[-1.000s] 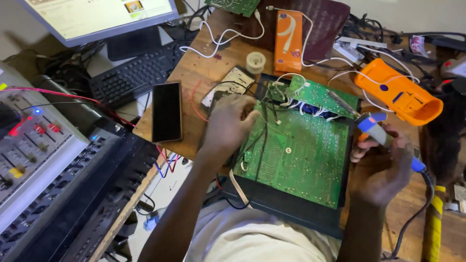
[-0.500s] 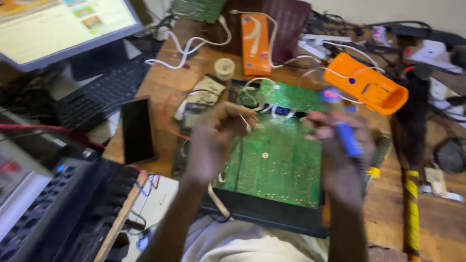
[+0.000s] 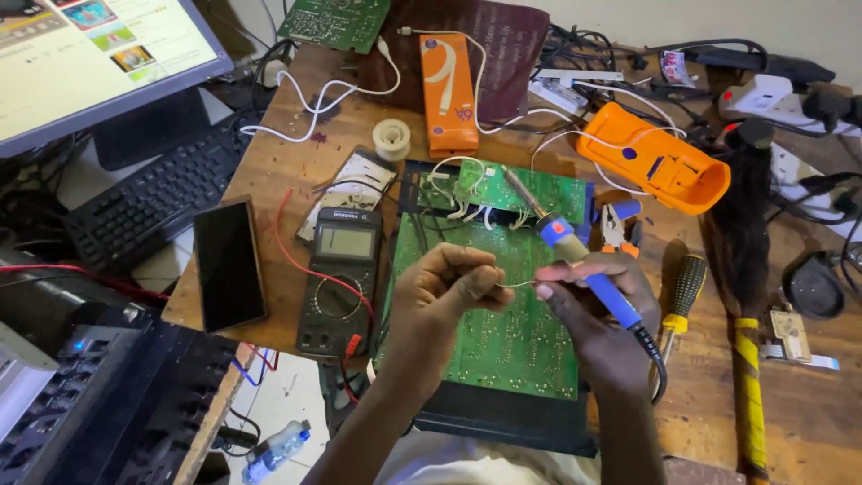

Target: The person is working on a green circuit board placed on a workbench. They use a soldering iron to apply solder to specific points on the board while holding a solder wire. The workspace is cluttered with various tools and electronic components.

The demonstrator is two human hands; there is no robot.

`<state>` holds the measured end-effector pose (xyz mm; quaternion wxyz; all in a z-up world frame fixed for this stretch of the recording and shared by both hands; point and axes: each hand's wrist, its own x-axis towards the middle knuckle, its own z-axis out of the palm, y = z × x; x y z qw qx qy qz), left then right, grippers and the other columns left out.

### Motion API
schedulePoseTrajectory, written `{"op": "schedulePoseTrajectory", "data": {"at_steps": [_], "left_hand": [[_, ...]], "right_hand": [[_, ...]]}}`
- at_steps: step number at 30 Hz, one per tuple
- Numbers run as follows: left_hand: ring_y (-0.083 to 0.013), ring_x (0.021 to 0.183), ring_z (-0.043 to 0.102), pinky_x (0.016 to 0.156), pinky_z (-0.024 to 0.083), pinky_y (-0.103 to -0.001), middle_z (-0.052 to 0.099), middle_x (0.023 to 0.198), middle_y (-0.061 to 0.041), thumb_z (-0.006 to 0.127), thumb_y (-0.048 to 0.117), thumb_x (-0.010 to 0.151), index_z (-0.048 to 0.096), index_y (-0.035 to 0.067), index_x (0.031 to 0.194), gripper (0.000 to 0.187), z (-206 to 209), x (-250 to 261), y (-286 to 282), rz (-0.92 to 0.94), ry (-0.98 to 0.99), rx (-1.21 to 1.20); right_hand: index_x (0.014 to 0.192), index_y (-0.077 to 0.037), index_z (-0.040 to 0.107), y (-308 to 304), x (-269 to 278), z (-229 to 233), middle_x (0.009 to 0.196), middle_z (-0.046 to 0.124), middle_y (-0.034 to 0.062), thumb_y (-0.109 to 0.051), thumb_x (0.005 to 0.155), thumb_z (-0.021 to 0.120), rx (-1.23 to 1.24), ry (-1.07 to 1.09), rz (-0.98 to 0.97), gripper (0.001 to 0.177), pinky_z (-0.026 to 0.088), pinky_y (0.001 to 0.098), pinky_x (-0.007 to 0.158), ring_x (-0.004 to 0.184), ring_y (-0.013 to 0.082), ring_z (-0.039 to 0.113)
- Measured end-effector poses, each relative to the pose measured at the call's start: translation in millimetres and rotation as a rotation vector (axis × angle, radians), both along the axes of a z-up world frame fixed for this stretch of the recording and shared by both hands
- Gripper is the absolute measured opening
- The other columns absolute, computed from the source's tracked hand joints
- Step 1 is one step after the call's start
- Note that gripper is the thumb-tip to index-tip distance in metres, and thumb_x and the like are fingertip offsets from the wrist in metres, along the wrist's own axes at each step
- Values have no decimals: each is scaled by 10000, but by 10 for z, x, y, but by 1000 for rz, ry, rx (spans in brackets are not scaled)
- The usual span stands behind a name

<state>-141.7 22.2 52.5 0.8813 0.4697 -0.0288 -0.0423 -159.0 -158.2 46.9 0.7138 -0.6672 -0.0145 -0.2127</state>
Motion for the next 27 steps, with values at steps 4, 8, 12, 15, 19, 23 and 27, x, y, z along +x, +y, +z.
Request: {"op": "schedulePoseTrajectory", "data": {"at_steps": [4,8,12,15,19,23,27], "left_hand": [[-181,877,797,776,681,-317,795,950,-179,865,-32,882,768,-75,1074,219,-18,-28,-196,-50,-75,22],[-173,891,785,772,652,-292,803,967,-186,851,-18,916,768,-44,1010,127,-3,11,-302,18,-157,116],[-197,883,766,776,654,-304,783,997,-203,788,8,974,747,-19,1034,77,84,39,-313,23,-186,126],[-169,933,794,812,660,-247,805,1016,-165,768,26,999,747,-38,1054,87,86,31,-342,109,-147,118],[-171,919,780,801,660,-264,785,1010,-190,751,30,1012,712,-61,1064,111,63,84,-299,138,-155,180],[-213,825,746,736,657,-306,750,970,-203,749,102,1009,699,-23,1072,149,67,252,-218,194,-107,342],[-252,873,785,771,667,-335,738,980,-214,739,131,1010,663,-45,1070,201,139,434,-140,223,-93,392]], "right_hand": [[1108,38,527,32,-20,52,953,788,248,133,903,809,0,9,-85,362,675,336,824,842,227,792],[1086,34,528,84,-50,107,938,794,253,127,893,833,-13,19,-150,373,673,349,845,816,214,786],[1063,30,537,113,-25,165,912,783,246,124,889,863,-46,37,-219,381,669,356,916,853,214,784],[1058,10,569,170,-25,165,893,771,175,103,883,892,-58,76,-275,379,667,347,935,910,208,805],[1036,19,602,199,67,165,883,758,151,104,901,885,-97,29,-282,325,664,357,945,945,225,812],[1130,18,622,-60,299,126,947,760,224,28,984,867,-222,-107,-242,286,677,393,909,940,280,805],[1191,-78,537,-270,532,-2,888,765,182,-92,1099,696,221,-94,-89,184,663,254,783,836,218,814]]}}
